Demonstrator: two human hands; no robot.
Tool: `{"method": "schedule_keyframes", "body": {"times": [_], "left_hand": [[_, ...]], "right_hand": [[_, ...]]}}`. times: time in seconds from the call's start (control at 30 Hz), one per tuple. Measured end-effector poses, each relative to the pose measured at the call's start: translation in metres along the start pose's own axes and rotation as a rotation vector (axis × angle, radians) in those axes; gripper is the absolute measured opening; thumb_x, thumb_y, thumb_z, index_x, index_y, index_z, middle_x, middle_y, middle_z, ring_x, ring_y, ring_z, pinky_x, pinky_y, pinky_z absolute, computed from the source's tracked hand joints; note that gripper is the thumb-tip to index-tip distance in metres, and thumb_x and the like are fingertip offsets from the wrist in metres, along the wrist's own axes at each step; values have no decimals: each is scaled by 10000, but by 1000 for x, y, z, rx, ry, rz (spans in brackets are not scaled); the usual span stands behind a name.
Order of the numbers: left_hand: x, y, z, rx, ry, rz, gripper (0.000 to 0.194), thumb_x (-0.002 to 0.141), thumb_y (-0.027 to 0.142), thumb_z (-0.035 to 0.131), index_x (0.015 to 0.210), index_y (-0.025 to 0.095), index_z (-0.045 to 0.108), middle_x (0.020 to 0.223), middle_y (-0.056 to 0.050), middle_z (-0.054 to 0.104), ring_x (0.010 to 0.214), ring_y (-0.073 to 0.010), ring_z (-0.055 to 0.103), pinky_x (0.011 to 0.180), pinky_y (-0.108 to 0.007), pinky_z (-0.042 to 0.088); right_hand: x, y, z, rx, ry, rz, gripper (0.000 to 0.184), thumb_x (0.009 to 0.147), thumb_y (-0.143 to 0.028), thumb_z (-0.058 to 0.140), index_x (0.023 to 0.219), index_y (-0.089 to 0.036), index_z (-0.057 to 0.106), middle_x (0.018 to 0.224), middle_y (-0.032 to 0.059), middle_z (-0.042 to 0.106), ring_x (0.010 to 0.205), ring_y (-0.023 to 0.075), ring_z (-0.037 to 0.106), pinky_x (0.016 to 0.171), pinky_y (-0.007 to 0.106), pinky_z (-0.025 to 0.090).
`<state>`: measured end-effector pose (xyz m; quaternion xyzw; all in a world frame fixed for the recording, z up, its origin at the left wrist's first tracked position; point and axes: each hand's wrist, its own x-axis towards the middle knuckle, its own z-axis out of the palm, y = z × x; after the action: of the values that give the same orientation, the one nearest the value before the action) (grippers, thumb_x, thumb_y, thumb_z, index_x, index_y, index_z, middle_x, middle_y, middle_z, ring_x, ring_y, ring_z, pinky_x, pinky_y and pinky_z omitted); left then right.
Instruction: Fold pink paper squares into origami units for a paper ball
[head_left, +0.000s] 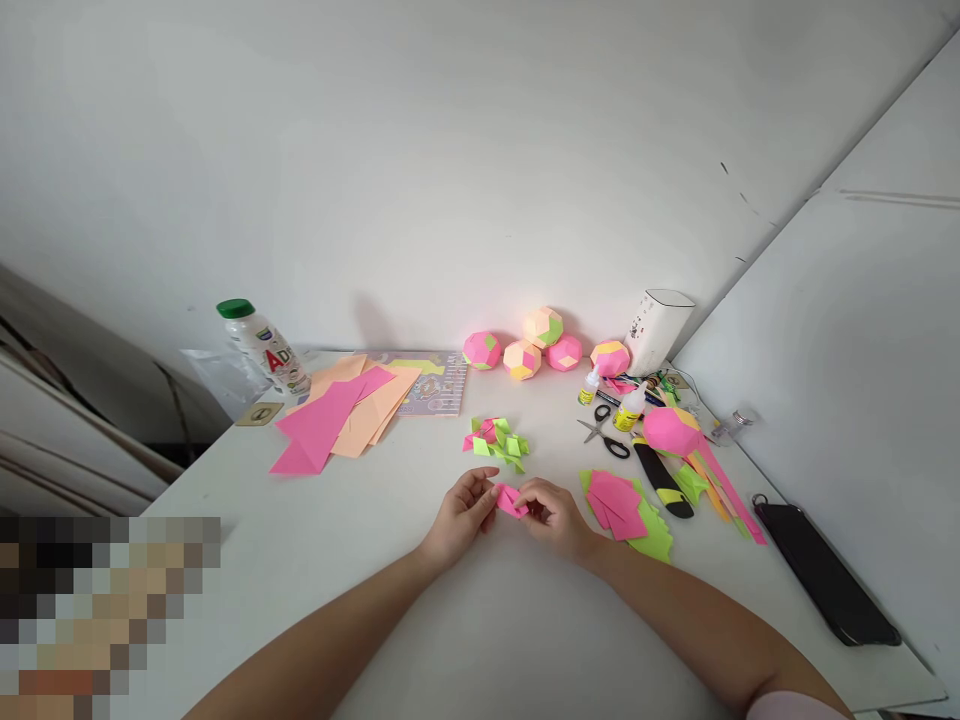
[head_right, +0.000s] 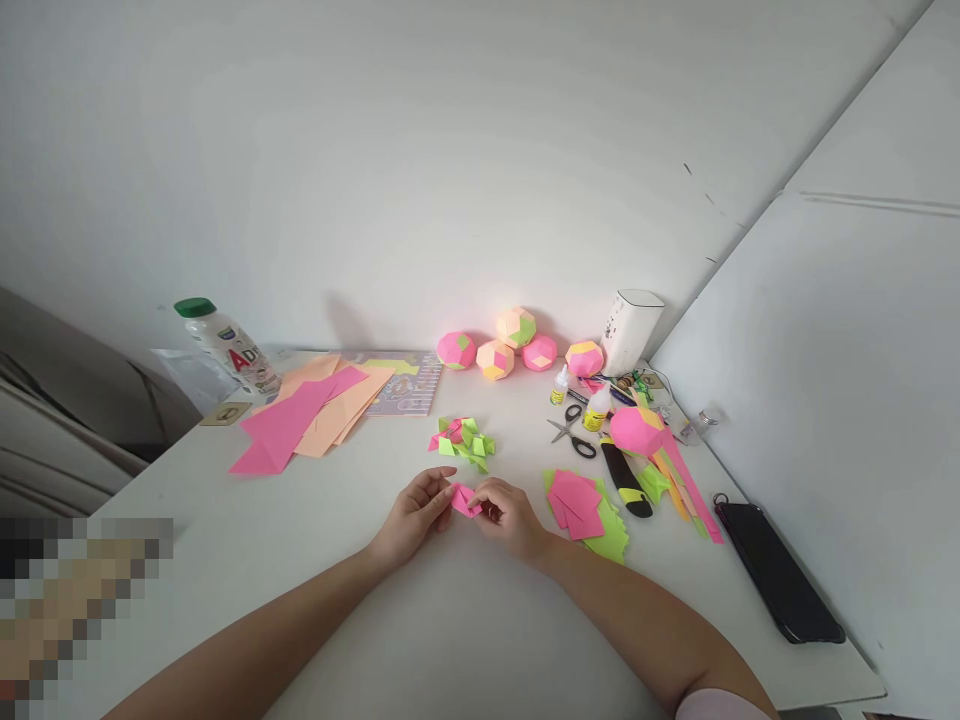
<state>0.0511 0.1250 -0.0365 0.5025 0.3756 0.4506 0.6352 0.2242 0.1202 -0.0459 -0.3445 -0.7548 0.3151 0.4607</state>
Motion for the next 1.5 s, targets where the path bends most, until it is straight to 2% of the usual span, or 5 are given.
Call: {"method": "schedule_keyframes", "body": {"times": [0.3, 0.5, 0.7, 0.97, 1.5], "left_hand": [[-3, 1, 0, 23, -123, -80, 442, 786, 446, 548, 1105, 167, 421, 624, 52, 479, 478, -65, 427, 480, -211, 326], [-2, -1, 0, -5, -92, -44, 399, 803, 441, 523, 1091, 182, 428, 617, 65, 435, 475, -62, 396, 475, -211, 306], [-3, -1, 0, 16, -75, -41, 404, 806, 446, 509, 1110, 195, 420, 615, 70, 415, 476, -65, 389, 490, -218, 320], [-3, -2, 0, 29, -88, -52, 421, 809, 440, 504, 1125, 182, 398, 609, 70, 421, 460, -59, 365, 467, -211, 299], [-5, 1, 1, 70, -91, -70, 449, 797, 458, 516, 1135, 183, 407, 644, 51, 456, 470, -58, 374, 461, -207, 304]], "right_hand": [[0, -2, 0, -12, -32, -35, 177, 804, -198, 524, 956, -186, 614, 837, 62, 622, 599, 107, 534, 494, 208, 429], [-2, -1, -2, -6, -98, -6, 291, 802, -225, 547, 1089, -184, 569, 915, 77, 616, 600, 102, 531, 487, 208, 445], [-2, -1, -1, -12, -81, 4, 228, 828, -230, 521, 1035, -168, 595, 819, 55, 628, 567, 93, 517, 531, 221, 452], [-3, -3, -1, 20, -88, 160, 114, 846, -255, 472, 840, -161, 536, 598, -15, 535, 457, 79, 464, 442, 195, 381], [-2, -7, -4, 99, -105, 252, 135, 890, -308, 384, 832, -190, 416, 603, -15, 530, 553, 120, 545, 523, 231, 426]]}}
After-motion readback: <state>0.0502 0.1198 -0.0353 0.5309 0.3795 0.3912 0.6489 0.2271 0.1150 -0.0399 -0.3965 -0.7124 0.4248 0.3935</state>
